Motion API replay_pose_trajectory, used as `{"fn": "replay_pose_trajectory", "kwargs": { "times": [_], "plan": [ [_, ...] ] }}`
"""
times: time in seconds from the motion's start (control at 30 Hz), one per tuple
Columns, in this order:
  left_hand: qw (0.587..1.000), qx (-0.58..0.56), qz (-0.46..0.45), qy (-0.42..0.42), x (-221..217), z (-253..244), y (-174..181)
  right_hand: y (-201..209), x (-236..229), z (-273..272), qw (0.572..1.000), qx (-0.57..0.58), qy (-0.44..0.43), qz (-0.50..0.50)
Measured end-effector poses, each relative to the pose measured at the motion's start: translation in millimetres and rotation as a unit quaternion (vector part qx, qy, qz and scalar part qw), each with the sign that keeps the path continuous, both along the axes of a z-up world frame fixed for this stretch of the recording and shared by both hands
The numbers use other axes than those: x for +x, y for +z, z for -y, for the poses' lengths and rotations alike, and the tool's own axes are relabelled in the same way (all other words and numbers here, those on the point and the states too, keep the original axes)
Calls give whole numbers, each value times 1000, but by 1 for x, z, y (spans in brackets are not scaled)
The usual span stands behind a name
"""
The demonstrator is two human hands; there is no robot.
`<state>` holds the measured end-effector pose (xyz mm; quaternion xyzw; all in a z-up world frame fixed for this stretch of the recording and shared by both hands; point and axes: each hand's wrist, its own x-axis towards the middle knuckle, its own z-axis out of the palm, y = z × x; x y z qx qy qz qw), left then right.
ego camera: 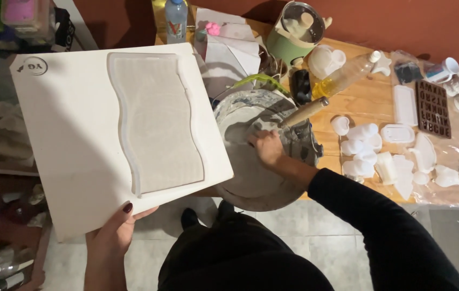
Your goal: The person is pouring liquid plaster from a bucket into a silicone mold using a spoon and then adjusting it with a small brush.
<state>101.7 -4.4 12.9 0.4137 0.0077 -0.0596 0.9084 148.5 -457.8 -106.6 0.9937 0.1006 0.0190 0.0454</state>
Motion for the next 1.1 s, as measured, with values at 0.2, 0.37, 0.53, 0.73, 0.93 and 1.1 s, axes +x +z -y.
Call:
{"fn": "replay_pose_trajectory", "kwargs": {
  "times": [0.2, 0.37, 0.53, 0.73, 0.93, 1.1],
  "plan": [
    [1000, 17, -11, 7, -1, -1, 0, -43, -7, 26, 937, 255, -108, -214],
    [1000, 28, -12, 1, 2, -3, -8, -1, -24, 33, 841, 402, -191, -309],
    [998, 58, -32, 9, 5, 3, -1, 83, -54, 44, 806, 481, -180, -294],
    [997, 30, -2, -76, 15, 7, -55, 161, -88, 79, 819, 477, -195, -251],
    [979, -101, 89, -155, 22, 48, -47, 219, -126, 118, 810, 484, -253, -215],
    [962, -119, 96, -228, 21, 71, -88, 274, -140, 126, 831, 448, -277, -178]
  ]
}}
